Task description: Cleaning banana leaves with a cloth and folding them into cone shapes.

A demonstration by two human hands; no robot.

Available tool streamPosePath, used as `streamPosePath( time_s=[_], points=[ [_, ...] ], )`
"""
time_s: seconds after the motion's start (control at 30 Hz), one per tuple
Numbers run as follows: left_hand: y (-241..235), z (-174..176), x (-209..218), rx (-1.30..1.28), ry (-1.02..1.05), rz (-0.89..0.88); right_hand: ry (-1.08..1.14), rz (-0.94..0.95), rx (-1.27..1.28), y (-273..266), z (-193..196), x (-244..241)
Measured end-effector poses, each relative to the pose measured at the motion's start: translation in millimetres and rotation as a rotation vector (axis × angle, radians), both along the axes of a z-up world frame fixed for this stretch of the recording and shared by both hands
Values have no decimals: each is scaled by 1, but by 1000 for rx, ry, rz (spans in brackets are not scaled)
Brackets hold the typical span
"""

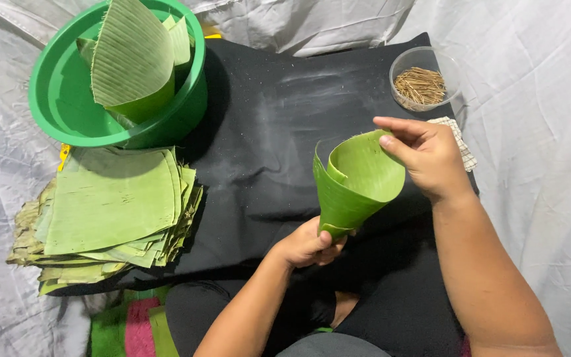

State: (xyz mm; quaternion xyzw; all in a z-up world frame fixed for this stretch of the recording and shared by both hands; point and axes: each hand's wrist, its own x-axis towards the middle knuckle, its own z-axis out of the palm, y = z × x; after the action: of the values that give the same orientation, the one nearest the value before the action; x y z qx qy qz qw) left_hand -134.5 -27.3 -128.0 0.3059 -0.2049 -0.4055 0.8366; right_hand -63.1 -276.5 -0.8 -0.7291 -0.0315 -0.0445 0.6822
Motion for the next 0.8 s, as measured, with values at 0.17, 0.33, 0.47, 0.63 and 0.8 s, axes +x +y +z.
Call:
streamPosePath(
  time_s=[0.17,0.33,0.47,0.63,0.8],
  points=[
    [-5,-20,1,-76,99,-44,47,123,581,9,-48,14],
    [-16,-59,-9,-178,191,-76,307,379,1045,25,-108,19],
    [-18,-44,-4,-133,134,-9,548,462,1085,44,-70,17],
    [-15,-23,0,16,49,148,372,207,831,50,-83,-1],
    [-20,-11,3,148,-22,214,94,-170,433,51,-96,-29]
  ],
)
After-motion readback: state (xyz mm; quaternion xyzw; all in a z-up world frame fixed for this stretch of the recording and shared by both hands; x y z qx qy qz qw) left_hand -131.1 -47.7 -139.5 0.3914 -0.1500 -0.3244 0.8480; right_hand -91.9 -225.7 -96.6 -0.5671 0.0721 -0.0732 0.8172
